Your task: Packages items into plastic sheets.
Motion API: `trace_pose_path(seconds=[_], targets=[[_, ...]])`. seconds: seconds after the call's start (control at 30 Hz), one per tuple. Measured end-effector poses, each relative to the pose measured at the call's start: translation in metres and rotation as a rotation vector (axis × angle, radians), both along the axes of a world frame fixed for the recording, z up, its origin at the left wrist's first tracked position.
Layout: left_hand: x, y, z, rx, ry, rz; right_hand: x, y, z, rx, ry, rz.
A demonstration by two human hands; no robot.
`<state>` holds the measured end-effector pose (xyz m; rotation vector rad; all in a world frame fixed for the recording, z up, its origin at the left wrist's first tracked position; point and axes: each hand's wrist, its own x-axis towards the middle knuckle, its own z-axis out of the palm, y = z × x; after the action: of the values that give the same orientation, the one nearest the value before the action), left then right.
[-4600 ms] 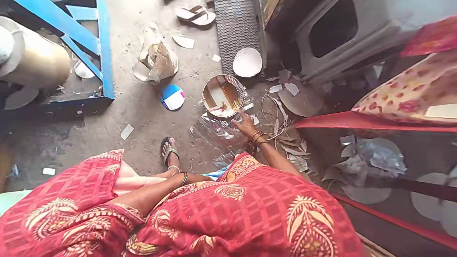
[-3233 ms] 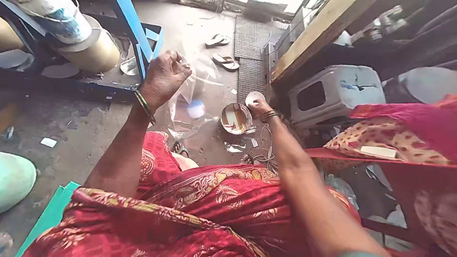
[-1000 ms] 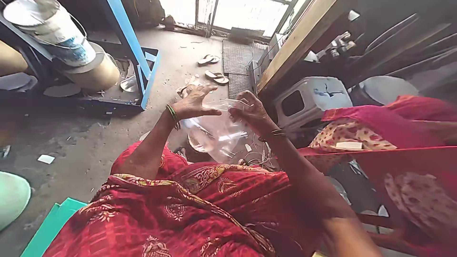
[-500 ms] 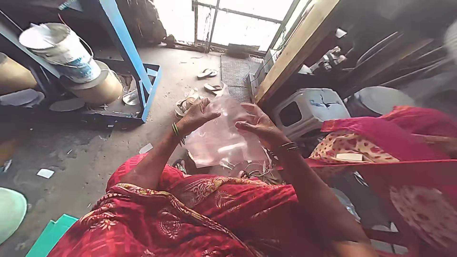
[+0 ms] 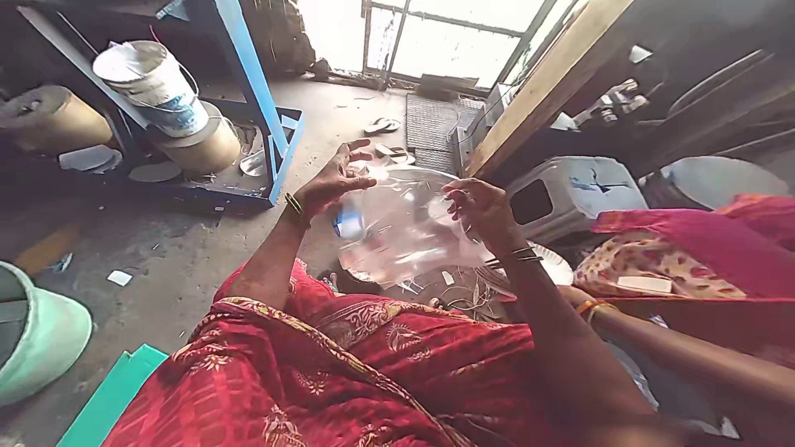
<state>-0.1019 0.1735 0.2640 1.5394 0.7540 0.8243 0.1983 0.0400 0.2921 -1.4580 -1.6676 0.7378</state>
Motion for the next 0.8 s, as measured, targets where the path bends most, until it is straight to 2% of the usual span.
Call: trace_pose_path(seconds=[0.07,0.2,0.3,0.4,0.6,0.7,0.8], targets=[[-0.005,0.004,-0.001,0.007,0.091,0.035,0.006,0.014,-0.024,0.159,-0.098,-0.008],[-0.01,-0.005,0.006,-0.106,0.221,-0.074,-0.002,0.023,-0.021,0.218,-0.195,-0.112],[-0.011,-0.006,0.002,-0.182,0.254,-0.212,-0.002,0.022,-0.023,0.296,-0.209,-0.092],[-0.007,-0.011,0.003,-0.227,0.184,-0.228,-0.003,0.022,-0.024,0.408,-0.218,-0.083],[-0.002,-0.009,-0.002,-0.346,-0.057,-0.021,0.004,0.027,-0.027,0.446,-0.178,-0.063],[-0.001,-0.012,0.002,-0.366,-0.082,-0.047,0.007,0.03,-0.033,0.475,-0.106,-0.051],[0.002,-0.015,0.001,-0.295,-0.004,-0.147,0.008,0.031,-0.034,0.46,-0.049,-0.056]])
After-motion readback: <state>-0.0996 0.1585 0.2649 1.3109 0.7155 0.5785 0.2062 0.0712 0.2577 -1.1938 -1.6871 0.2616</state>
